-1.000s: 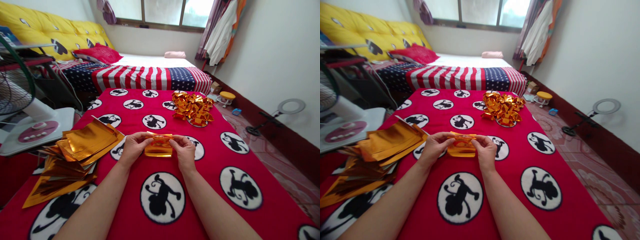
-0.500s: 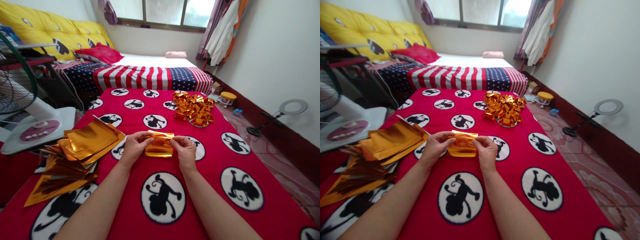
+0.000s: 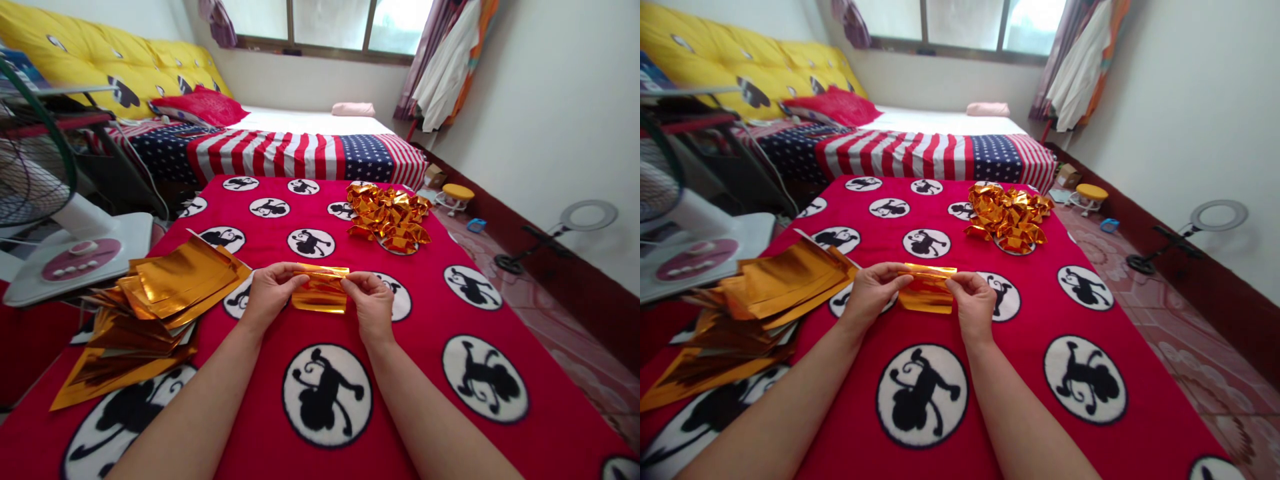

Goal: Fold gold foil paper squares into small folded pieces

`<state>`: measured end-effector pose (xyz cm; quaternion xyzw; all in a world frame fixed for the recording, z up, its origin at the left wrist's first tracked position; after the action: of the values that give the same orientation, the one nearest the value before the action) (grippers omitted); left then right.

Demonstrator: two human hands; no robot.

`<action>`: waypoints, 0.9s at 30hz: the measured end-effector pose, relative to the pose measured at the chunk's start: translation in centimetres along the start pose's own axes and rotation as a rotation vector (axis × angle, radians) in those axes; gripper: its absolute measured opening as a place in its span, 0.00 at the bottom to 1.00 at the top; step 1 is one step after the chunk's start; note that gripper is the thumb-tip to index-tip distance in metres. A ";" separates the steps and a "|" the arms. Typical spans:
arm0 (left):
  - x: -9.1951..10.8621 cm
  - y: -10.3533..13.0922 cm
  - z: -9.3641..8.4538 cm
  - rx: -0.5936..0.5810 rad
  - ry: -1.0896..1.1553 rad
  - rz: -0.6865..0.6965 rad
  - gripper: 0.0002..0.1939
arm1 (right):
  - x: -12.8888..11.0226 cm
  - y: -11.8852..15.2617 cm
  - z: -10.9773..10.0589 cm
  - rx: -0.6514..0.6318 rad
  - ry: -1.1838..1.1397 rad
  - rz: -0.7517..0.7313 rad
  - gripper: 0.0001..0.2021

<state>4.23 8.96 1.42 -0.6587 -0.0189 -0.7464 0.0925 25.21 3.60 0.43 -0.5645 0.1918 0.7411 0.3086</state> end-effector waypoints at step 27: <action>3.2 0.1 -0.1 0.017 -0.200 0.325 0.07 | -1.5 0.6 0.9 -0.112 0.105 -0.126 0.06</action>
<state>3.76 8.46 4.53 -0.7231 0.0721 -0.6524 0.2151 24.41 3.35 2.06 -0.6299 0.1301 0.6992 0.3121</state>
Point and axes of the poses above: each hand's wrist, its own y-axis away from the middle knuckle, its own z-axis out of the palm, x = y × z, the point moved 9 cm from there along -y, towards the middle knuckle, and after that the axes turned 15 degrees about x, right-handed, at the moved point
